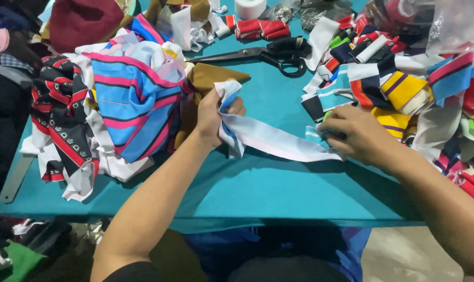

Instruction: The person is sorting, folding, and arranging small strips of colorful fabric on a blue work table.

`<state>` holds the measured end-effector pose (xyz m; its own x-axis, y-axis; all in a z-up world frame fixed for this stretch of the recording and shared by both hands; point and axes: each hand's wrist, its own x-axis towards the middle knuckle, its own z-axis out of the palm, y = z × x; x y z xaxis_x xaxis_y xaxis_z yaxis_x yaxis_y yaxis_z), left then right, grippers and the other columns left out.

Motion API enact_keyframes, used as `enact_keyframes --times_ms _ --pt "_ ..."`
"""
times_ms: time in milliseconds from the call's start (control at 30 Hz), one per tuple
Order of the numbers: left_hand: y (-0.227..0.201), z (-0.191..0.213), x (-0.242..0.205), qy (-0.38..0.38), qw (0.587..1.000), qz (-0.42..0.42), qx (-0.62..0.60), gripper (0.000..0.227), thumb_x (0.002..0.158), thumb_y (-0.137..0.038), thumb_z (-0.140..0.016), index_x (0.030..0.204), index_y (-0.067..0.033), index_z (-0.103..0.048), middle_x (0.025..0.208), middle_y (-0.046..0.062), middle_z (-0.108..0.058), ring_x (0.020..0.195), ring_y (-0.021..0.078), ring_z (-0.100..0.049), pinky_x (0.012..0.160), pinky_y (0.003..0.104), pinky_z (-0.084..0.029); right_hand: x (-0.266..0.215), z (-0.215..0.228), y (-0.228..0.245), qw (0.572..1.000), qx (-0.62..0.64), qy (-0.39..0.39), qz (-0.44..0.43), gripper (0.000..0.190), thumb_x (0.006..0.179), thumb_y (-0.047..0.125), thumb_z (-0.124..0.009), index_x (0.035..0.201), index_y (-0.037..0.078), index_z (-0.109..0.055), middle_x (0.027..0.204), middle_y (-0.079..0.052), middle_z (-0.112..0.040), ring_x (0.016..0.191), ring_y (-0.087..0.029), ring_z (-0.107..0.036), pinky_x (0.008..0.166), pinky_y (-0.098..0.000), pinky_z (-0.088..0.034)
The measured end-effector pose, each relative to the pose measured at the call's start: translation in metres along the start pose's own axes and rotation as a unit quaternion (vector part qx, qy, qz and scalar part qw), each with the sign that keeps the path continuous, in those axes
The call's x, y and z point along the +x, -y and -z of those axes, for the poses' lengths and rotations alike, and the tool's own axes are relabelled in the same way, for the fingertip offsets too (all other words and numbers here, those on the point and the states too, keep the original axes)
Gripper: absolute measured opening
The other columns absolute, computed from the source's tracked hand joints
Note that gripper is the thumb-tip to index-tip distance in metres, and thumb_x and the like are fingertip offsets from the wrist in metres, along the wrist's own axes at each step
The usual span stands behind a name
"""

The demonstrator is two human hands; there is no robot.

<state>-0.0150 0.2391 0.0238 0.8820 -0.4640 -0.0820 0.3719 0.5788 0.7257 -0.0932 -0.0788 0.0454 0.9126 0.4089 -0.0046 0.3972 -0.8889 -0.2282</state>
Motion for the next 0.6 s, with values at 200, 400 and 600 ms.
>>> enact_keyframes --times_ms 200,400,600 --pt "-0.002 0.006 -0.004 0.046 0.996 0.055 0.044 0.025 0.101 -0.03 -0.048 0.082 -0.016 -0.054 0.058 -0.003 -0.034 0.05 0.0086 -0.029 0.05 0.025 -0.026 -0.024 0.069 -0.02 0.969 0.136 -0.195 -0.074 0.015 0.103 -0.01 -0.065 0.117 -0.009 -0.071 0.116 -0.025 -0.062 0.094 -0.033 -0.066 0.074 -0.0358 -0.061" --pt "0.0 -0.01 -0.001 -0.088 0.98 0.013 0.18 0.026 0.096 -0.027 -0.055 0.075 -0.0125 -0.058 0.064 0.005 -0.055 0.062 0.0167 -0.05 0.065 0.033 -0.041 -0.029 0.035 -0.105 0.911 -0.233 -0.336 0.062 0.017 0.097 0.004 -0.091 0.114 0.002 -0.088 0.123 -0.02 -0.066 0.113 -0.031 -0.06 0.081 -0.0345 -0.048" --pt "0.001 -0.009 0.0 -0.156 0.963 0.105 0.193 0.045 0.09 -0.033 -0.06 0.132 -0.016 -0.068 0.112 0.012 -0.069 0.102 0.0269 -0.067 0.083 0.034 -0.053 0.01 0.04 -0.045 0.987 -0.052 -0.035 -0.148 0.046 0.101 0.022 -0.06 0.144 0.005 -0.058 0.138 -0.02 -0.063 0.124 -0.036 -0.061 0.096 -0.0568 -0.052"
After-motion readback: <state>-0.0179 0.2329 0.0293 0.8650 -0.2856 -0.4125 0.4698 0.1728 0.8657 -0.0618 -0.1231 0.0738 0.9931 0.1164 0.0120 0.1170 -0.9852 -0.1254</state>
